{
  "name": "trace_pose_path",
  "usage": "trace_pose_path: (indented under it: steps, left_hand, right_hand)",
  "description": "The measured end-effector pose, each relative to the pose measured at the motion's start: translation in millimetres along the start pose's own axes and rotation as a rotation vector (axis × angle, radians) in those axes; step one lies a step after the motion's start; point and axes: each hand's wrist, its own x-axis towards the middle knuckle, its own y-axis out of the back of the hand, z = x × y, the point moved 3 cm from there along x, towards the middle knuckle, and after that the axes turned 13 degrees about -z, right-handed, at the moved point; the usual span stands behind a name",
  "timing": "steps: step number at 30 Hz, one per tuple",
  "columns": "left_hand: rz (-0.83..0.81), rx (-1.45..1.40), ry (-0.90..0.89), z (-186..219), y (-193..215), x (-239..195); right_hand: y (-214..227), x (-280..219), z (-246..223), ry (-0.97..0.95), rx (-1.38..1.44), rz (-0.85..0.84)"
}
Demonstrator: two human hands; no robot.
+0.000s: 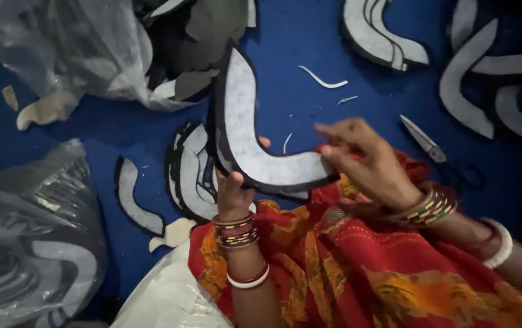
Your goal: Sorting and inspecting pre-cut shoe upper components on the floor.
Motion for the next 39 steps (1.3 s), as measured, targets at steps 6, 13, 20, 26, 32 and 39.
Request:
trace_pose_path:
  steps: [6, 13, 20, 26, 32, 39]
  left_hand:
    - [-0.119, -0.286, 0.1, -38.3, 1.9, -12.2]
    - [-0.225, 0.748, -0.006, -63.4, 16.3, -20.3]
    - [-0.293, -0.069, 0.089, 14.9, -37.4, 23.6]
    - [-0.26, -0.052, 0.226, 19.0, -42.5, 19.0]
    - [-0.342, -0.117, 0.084, 31.1, -52.6, 22.8]
    - [-0.206, -0.014, 0.156, 29.7, -64.9, 29.6]
  right_hand:
    - [37.9, 45.8, -34.0, 0.022, 0.488, -0.013]
    - [40.5, 44.8, 7.4, 0.071, 0.594, -0.034]
    - [44.2, 35.1, 1.1, 0.072, 0.56, 0.065]
    - [45.3, 29.1, 21.3, 0.182, 0.616, 0.02]
    - [50.1, 23.5, 15.2, 0.208, 0.599, -0.025]
    - [29.1, 8.1, -4.6, 0.23, 0.389, 0.361]
